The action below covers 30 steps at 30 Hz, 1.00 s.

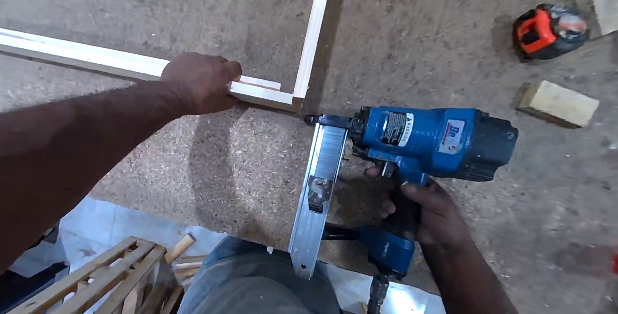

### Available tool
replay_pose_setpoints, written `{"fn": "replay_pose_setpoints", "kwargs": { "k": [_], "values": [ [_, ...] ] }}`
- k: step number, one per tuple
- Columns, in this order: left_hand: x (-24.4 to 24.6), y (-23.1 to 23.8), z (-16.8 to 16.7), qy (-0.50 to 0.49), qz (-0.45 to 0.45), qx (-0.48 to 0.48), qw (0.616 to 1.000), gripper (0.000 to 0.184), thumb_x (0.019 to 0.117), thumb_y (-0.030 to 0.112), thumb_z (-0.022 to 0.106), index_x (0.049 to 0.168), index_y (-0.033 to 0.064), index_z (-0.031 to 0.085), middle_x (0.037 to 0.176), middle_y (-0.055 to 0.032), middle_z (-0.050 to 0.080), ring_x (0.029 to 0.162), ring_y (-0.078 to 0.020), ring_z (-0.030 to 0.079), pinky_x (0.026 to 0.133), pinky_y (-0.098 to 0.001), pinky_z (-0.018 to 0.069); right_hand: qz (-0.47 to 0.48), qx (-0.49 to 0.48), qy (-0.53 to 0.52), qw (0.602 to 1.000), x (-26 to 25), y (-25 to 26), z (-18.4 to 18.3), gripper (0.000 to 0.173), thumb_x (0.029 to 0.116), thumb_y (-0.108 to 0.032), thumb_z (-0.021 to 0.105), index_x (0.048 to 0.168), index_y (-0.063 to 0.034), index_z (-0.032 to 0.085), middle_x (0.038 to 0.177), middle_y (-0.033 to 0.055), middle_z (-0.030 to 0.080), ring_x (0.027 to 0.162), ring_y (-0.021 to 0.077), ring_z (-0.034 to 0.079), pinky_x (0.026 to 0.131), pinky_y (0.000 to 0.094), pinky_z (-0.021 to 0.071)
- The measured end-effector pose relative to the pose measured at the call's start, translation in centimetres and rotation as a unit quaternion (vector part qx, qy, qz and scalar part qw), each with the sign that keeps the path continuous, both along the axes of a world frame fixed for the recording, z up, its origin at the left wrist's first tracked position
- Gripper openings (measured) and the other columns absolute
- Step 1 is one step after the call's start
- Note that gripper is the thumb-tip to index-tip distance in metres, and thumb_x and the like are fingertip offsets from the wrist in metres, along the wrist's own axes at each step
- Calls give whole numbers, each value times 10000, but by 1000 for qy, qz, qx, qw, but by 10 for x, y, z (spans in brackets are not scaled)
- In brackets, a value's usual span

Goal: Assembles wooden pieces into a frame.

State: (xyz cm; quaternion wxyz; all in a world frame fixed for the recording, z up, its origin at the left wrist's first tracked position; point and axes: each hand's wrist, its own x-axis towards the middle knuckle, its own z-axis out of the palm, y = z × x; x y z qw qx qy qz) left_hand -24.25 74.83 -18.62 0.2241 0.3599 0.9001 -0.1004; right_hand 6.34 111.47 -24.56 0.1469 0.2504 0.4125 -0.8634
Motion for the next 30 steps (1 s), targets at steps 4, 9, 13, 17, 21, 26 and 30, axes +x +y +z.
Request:
{"fn": "replay_pose_setpoints", "kwargs": {
  "k": [4,9,13,17,21,26,30],
  "values": [
    [1,1,1,2,4,0,1000,404,902,407,716,1172,119,626,1083,-164,686,934,-403,697,708,-617,541,-17,-15,7,1000,-7,2,-2,392,902,-308,730,1217,-86,664,1163,213,695,586,203,668,555,361,612],
    [1,0,-1,13,-7,10,1000,399,888,400,721,1164,126,636,1062,-153,693,902,-387,704,678,-599,543,-19,-25,1,999,-16,-2,-1,368,913,-266,685,1222,-72,645,1134,218,700,584,204,669,544,356,607],
    [1,0,1,14,-6,6,1000,402,886,401,727,1169,129,636,1055,-149,695,904,-388,704,679,-601,542,-8,-37,-4,999,-21,-4,1,324,932,-231,633,1212,-69,645,1103,223,707,577,206,666,542,359,603],
    [1,0,2,8,0,14,1000,400,884,387,739,1176,130,645,1060,-151,699,918,-387,705,701,-605,547,-2,-42,-9,999,-22,-2,0,341,921,-232,654,1219,-68,639,1113,220,702,580,212,664,548,367,603],
    [0,0,0,3,-2,20,1000,396,890,375,744,1179,122,646,1064,-162,697,924,-399,703,712,-618,547,15,-16,-30,999,-25,-1,-1,452,875,-247,692,1281,-59,622,998,152,678,575,184,637,538,378,608],
    [-1,0,1,-1,-4,13,1000,400,885,371,750,1176,117,645,1053,-158,695,919,-389,704,713,-602,551,-8,-53,7,999,-17,-3,-2,474,888,-249,721,1317,-73,621,1162,214,692,580,193,657,536,352,601],
    [-3,-2,-1,-1,-13,15,1000,390,883,374,744,1165,123,647,1043,-150,695,903,-381,706,693,-597,551,-7,-95,37,995,-11,-1,0,462,910,-277,709,1329,-104,621,1183,206,696,600,193,677,556,340,610]
  ]
}}
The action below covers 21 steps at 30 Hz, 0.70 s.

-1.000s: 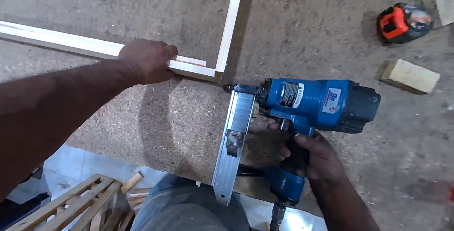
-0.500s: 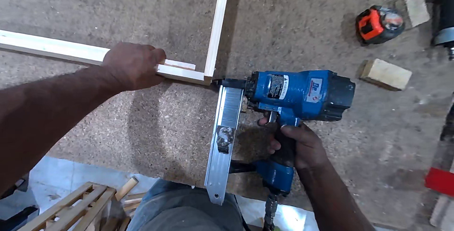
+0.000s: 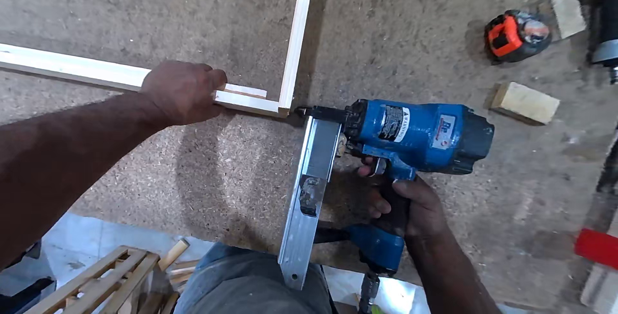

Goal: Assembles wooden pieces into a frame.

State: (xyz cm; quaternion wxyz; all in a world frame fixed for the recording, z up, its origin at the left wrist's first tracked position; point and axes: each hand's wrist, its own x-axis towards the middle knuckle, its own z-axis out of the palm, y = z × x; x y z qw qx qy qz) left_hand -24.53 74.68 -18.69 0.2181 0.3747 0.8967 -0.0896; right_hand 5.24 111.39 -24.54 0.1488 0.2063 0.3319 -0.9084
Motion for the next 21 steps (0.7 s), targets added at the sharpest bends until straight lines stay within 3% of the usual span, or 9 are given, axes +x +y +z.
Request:
{"fn": "replay_pose_setpoints", "kwargs": {
  "k": [10,12,14,15,18,21],
  "values": [
    [-2,-2,0,2,0,7,1000,393,897,417,723,1171,147,644,1039,-126,701,896,-364,710,684,-581,552,3,-12,1,1000,-6,-1,4,465,901,-254,723,1315,-69,618,1178,219,680,598,206,673,567,365,617],
    [-1,-2,2,-10,-1,19,1000,514,892,509,721,1266,172,620,1107,-130,694,958,-369,703,745,-592,560,3,8,-11,1000,-6,-1,0,469,901,-271,715,1310,-65,616,1152,210,687,596,195,667,557,354,611],
    [3,-1,3,-20,-16,73,997,684,868,606,711,1388,182,579,1245,-151,659,1101,-388,662,896,-618,529,1,18,-27,999,-6,0,-1,466,895,-283,718,1298,-75,614,1104,201,703,592,194,670,563,357,614],
    [8,3,3,-19,-33,116,993,685,881,596,690,1407,174,573,1289,-159,651,1150,-395,646,953,-632,506,-4,14,-28,999,-6,1,0,471,891,-277,728,1300,-72,616,1094,205,706,590,199,672,566,364,617],
    [34,34,-6,5,-87,232,969,466,1007,483,560,1296,132,659,1262,-142,687,1149,-360,671,967,-587,526,-8,18,-23,1000,-2,2,6,474,882,-274,723,1302,-80,618,1118,198,705,589,195,673,568,360,618],
    [50,53,-16,46,-109,281,952,352,1031,365,562,1098,48,699,1189,-162,710,1105,-356,696,951,-532,557,2,10,3,1000,-2,3,13,454,891,-284,739,1287,-85,640,1153,199,705,615,199,687,596,359,626]
  ]
}}
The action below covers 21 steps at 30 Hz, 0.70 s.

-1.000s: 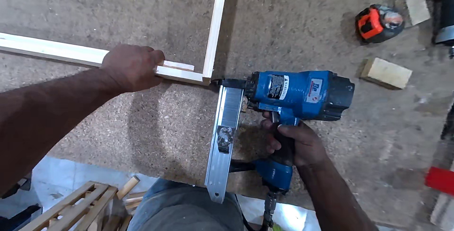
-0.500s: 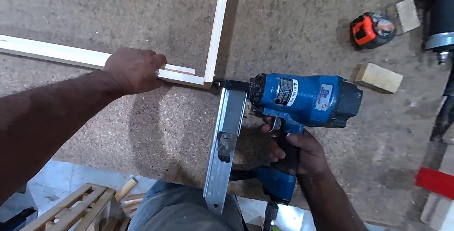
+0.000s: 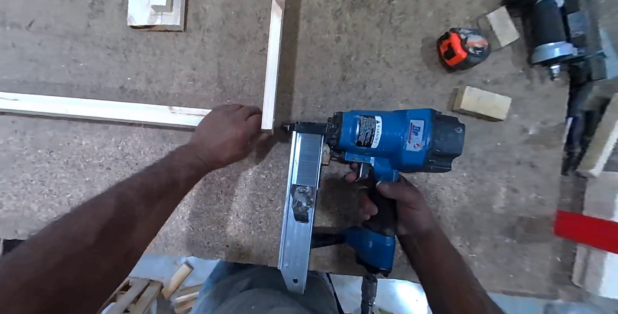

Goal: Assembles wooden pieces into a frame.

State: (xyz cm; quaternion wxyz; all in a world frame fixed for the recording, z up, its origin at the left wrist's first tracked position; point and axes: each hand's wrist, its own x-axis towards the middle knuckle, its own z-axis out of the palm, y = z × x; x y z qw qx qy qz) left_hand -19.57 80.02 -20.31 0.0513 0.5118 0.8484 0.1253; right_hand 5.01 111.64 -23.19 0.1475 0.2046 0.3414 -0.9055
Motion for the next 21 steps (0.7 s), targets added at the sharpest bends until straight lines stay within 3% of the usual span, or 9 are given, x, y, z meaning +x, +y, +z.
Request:
{"fn": "replay_pose_setpoints", "kwargs": {
  "k": [7,12,14,17,21],
  "values": [
    [-4,-3,-1,-17,-31,4,999,340,1044,341,548,1159,57,692,1212,-153,705,1149,-342,677,999,-505,535,13,-3,2,1000,-1,-2,10,440,889,-311,757,1252,-82,662,1137,194,707,612,196,685,601,366,629],
    [-23,-19,24,-80,-48,-51,994,444,1035,394,470,1308,96,656,1416,-138,605,1300,-324,586,1107,-536,445,4,2,-18,1000,-4,-1,5,434,884,-280,736,1250,-64,649,1115,214,706,584,205,670,569,368,615],
    [-41,-42,29,-73,-11,-102,992,617,960,565,556,1392,127,598,1445,-130,583,1310,-342,576,1109,-571,435,2,-6,-14,1000,-4,0,2,405,897,-264,720,1238,-59,648,1115,227,704,581,217,676,566,376,618],
    [-65,-74,23,-58,66,-182,979,809,790,611,800,1383,105,588,1315,-175,648,1242,-403,605,1083,-623,443,11,-7,-7,1000,-5,2,0,401,919,-253,687,1259,-49,626,1135,236,695,591,220,678,572,376,620],
    [-68,-85,6,-39,89,-204,974,644,815,566,778,1293,146,682,1298,-156,648,1202,-395,619,950,-606,525,14,-18,-10,1000,-10,-2,3,382,915,-245,695,1243,-59,633,1120,220,705,594,213,683,580,369,622]
  ]
}}
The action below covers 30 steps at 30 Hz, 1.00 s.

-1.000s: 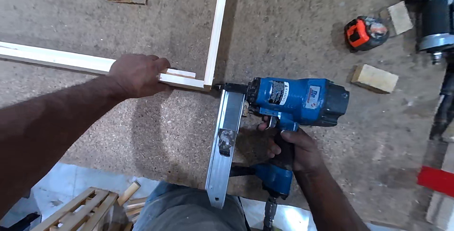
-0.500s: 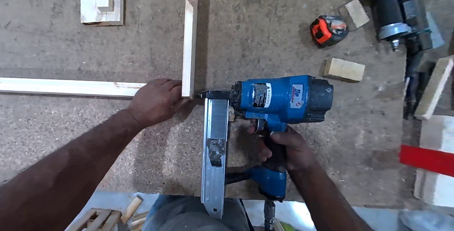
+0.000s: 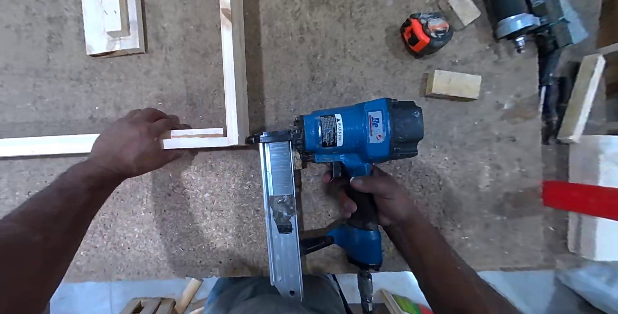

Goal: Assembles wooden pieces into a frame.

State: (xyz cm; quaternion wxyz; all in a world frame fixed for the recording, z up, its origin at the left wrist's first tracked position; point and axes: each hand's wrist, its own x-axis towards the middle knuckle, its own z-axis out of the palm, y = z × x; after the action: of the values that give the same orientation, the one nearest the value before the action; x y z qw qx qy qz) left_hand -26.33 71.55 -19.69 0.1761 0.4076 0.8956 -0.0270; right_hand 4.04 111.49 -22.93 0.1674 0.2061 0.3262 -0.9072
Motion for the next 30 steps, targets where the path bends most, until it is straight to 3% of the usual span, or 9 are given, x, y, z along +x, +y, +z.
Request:
{"fn": "replay_pose_setpoints", "kwargs": {
  "k": [5,11,14,19,22,25,30],
  "values": [
    [0,6,4,-24,31,-70,997,566,854,577,759,1255,182,696,1163,-104,709,1089,-342,685,854,-600,561,-1,-2,-5,1000,-2,0,2,391,907,-222,696,1262,-71,631,1128,224,701,592,209,677,581,364,619],
    [1,13,8,-38,61,-90,993,524,851,533,781,1247,198,704,1140,-96,726,1042,-327,704,828,-616,556,14,18,-13,1000,-6,2,1,383,880,-245,722,1209,-64,646,987,175,702,572,193,662,576,368,619],
    [2,13,9,-42,56,-99,993,532,856,520,780,1266,193,693,1158,-91,719,1056,-324,699,835,-610,559,11,22,-16,1000,-6,1,2,433,880,-242,727,1265,-69,631,1008,175,698,578,197,663,586,377,627],
    [2,6,7,-10,9,-51,999,485,844,480,772,1174,130,711,1061,-119,723,953,-345,720,723,-605,568,6,0,-4,1000,0,4,-7,395,915,-257,715,1265,-90,643,1184,228,701,619,213,696,620,362,626],
    [4,2,4,6,1,-37,999,462,846,474,764,1108,97,710,1021,-131,721,937,-353,721,721,-597,570,6,-3,-9,1000,-2,6,-10,391,926,-255,695,1270,-79,640,1166,226,703,610,209,692,621,365,628],
    [3,0,2,8,-10,-18,1000,484,867,489,727,1123,78,716,1036,-142,728,952,-362,723,749,-601,573,11,1,-17,1000,-6,5,-11,371,920,-254,694,1244,-81,642,1130,219,707,597,208,686,617,369,627],
    [3,0,4,14,-17,-2,1000,470,863,473,738,1086,60,714,1005,-148,724,913,-370,724,701,-596,571,15,-1,-14,1000,-7,2,-12,337,925,-240,683,1218,-75,660,1109,213,721,604,199,691,623,355,626]
  ]
}}
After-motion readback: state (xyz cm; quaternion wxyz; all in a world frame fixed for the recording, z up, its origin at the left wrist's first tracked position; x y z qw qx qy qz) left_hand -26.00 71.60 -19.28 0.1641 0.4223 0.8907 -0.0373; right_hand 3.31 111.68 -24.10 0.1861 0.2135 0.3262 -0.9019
